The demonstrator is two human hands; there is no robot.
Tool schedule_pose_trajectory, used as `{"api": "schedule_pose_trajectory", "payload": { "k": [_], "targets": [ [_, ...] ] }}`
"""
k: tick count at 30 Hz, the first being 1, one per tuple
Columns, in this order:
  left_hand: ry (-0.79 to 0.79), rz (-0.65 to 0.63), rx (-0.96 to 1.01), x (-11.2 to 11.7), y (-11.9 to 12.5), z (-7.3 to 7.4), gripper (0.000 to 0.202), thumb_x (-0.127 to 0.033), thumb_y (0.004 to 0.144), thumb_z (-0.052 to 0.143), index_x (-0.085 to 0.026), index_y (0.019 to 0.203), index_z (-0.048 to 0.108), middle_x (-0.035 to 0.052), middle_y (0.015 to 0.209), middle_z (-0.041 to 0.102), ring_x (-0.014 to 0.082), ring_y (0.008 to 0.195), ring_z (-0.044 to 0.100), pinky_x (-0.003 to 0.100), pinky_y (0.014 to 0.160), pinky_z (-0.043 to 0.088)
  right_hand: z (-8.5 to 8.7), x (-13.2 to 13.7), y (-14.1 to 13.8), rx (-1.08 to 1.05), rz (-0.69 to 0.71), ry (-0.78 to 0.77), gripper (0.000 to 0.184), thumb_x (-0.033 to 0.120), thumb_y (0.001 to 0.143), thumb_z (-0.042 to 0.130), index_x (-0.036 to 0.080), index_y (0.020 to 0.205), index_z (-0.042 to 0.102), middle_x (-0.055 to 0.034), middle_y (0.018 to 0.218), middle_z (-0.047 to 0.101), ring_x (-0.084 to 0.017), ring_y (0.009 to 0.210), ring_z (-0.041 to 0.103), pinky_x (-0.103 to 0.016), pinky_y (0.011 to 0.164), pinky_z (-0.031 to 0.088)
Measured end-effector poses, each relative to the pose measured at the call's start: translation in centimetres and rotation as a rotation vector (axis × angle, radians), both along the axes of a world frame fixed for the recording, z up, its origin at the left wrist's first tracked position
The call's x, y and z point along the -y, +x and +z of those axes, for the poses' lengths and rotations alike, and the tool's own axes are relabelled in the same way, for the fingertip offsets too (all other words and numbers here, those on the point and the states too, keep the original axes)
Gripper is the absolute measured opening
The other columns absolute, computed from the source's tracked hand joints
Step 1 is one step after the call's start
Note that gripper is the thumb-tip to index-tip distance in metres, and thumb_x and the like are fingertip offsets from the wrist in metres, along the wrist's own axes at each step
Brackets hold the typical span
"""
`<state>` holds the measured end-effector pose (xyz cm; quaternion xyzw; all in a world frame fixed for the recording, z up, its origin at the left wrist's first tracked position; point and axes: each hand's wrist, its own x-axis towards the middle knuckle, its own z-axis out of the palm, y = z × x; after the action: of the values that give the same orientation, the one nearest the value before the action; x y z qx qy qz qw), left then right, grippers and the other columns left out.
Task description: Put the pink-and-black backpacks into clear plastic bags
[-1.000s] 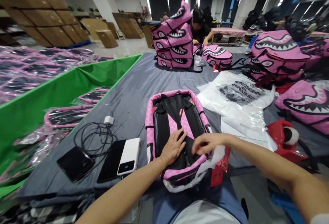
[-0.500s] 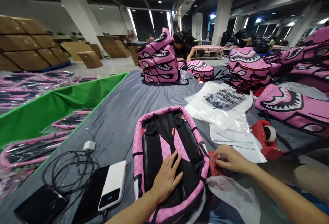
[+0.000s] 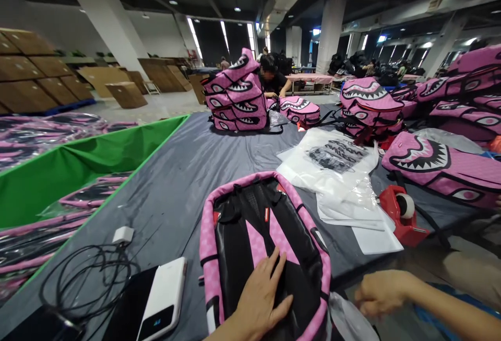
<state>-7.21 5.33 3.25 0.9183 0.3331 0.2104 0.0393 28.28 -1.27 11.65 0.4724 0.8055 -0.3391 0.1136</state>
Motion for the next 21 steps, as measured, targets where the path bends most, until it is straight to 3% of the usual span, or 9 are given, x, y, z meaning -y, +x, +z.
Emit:
{"api": "schedule_pose_trajectory", "payload": {
  "k": [2, 3, 6, 9, 12, 14, 17, 21],
  "targets": [
    [0.009, -0.032, -0.018, -1.8, 0.6, 1.7, 0.066, -0.060, 0.092, 0.053, -0.022, 0.145, 0.053, 0.0146, 0.137, 0.064, 0.0301, 0.117, 0.064, 0.048, 0.110, 0.048, 1.1, -2.9, 1.8, -0.028, -0.144, 0.011, 0.017, 0.019, 0.072, 0.063, 0.032, 0.077, 0.072, -0.0042, 0.065, 0.069, -0.023, 0.058, 0.067, -0.034, 0.050, 0.042],
    [0.011, 0.010, -0.016, -3.3, 1.0, 2.6, 0.057, -0.058, 0.094, 0.051, -0.023, 0.139, 0.059, 0.0130, 0.131, 0.068, 0.0296, 0.115, 0.065, 0.050, 0.112, 0.045, 1.7, -5.0, 2.4, -0.045, -0.201, 0.062, 0.016, 0.020, 0.075, 0.062, 0.030, 0.082, 0.073, -0.0054, 0.068, 0.071, -0.023, 0.061, 0.068, -0.034, 0.054, 0.045],
    [0.019, 0.306, -0.015, -8.7, 2.7, 4.2, 0.055, -0.055, 0.096, 0.049, -0.026, 0.142, 0.059, 0.0134, 0.145, 0.058, 0.0371, 0.135, 0.050, 0.063, 0.118, 0.030, 2.8, -13.3, 2.3, -0.158, -0.391, 0.181, 0.021, 0.031, 0.091, 0.052, 0.022, 0.094, 0.071, -0.0058, 0.076, 0.073, -0.020, 0.067, 0.070, -0.030, 0.063, 0.050],
    [-0.023, 0.470, -0.098, -13.3, 3.3, 3.3, 0.069, -0.062, 0.094, 0.052, -0.031, 0.155, 0.041, 0.0144, 0.164, 0.034, 0.0453, 0.148, 0.032, 0.071, 0.116, 0.022, 2.5, -22.5, 0.7, -0.198, -0.586, 0.337, 0.022, 0.037, 0.091, 0.057, 0.019, 0.091, 0.070, -0.0051, 0.081, 0.073, -0.019, 0.076, 0.069, -0.027, 0.068, 0.049],
    [-0.049, 0.423, -0.160, -15.2, 2.7, 1.2, 0.073, -0.067, 0.094, 0.048, -0.036, 0.158, 0.031, 0.0144, 0.167, 0.026, 0.0423, 0.149, 0.034, 0.070, 0.117, 0.020, 0.5, -29.5, -0.4, -0.154, -0.710, 0.498, 0.014, 0.031, 0.087, 0.064, 0.019, 0.091, 0.069, -0.0068, 0.092, 0.072, -0.022, 0.091, 0.067, -0.029, 0.079, 0.047],
    [-0.011, 0.405, -0.153, -15.3, 2.1, 0.1, 0.073, -0.068, 0.095, 0.046, -0.037, 0.159, 0.026, 0.0142, 0.168, 0.024, 0.0404, 0.149, 0.035, 0.069, 0.117, 0.020, -1.5, -32.3, -0.5, -0.119, -0.819, 0.566, 0.015, 0.031, 0.085, 0.066, 0.019, 0.093, 0.069, -0.0093, 0.098, 0.071, -0.025, 0.099, 0.065, -0.031, 0.082, 0.046],
    [0.063, 0.403, -0.134, -14.8, 1.7, -0.8, 0.076, -0.067, 0.095, 0.047, -0.039, 0.160, 0.019, 0.0128, 0.168, 0.025, 0.0388, 0.147, 0.039, 0.068, 0.117, 0.024, -4.5, -34.2, 0.0, -0.085, -0.964, 0.628, 0.014, 0.033, 0.086, 0.066, 0.019, 0.090, 0.068, -0.0115, 0.103, 0.069, -0.029, 0.107, 0.062, -0.034, 0.082, 0.044],
    [0.149, 0.412, -0.107, -14.6, 1.6, -1.2, 0.080, -0.062, 0.092, 0.055, -0.040, 0.160, 0.019, 0.0101, 0.169, 0.022, 0.0393, 0.147, 0.038, 0.066, 0.117, 0.027, -6.6, -35.7, 1.4, -0.088, -1.048, 0.575, 0.026, 0.039, 0.095, 0.061, 0.020, 0.077, 0.067, -0.0058, 0.083, 0.068, -0.024, 0.090, 0.066, -0.032, 0.072, 0.045]
  ]
}}
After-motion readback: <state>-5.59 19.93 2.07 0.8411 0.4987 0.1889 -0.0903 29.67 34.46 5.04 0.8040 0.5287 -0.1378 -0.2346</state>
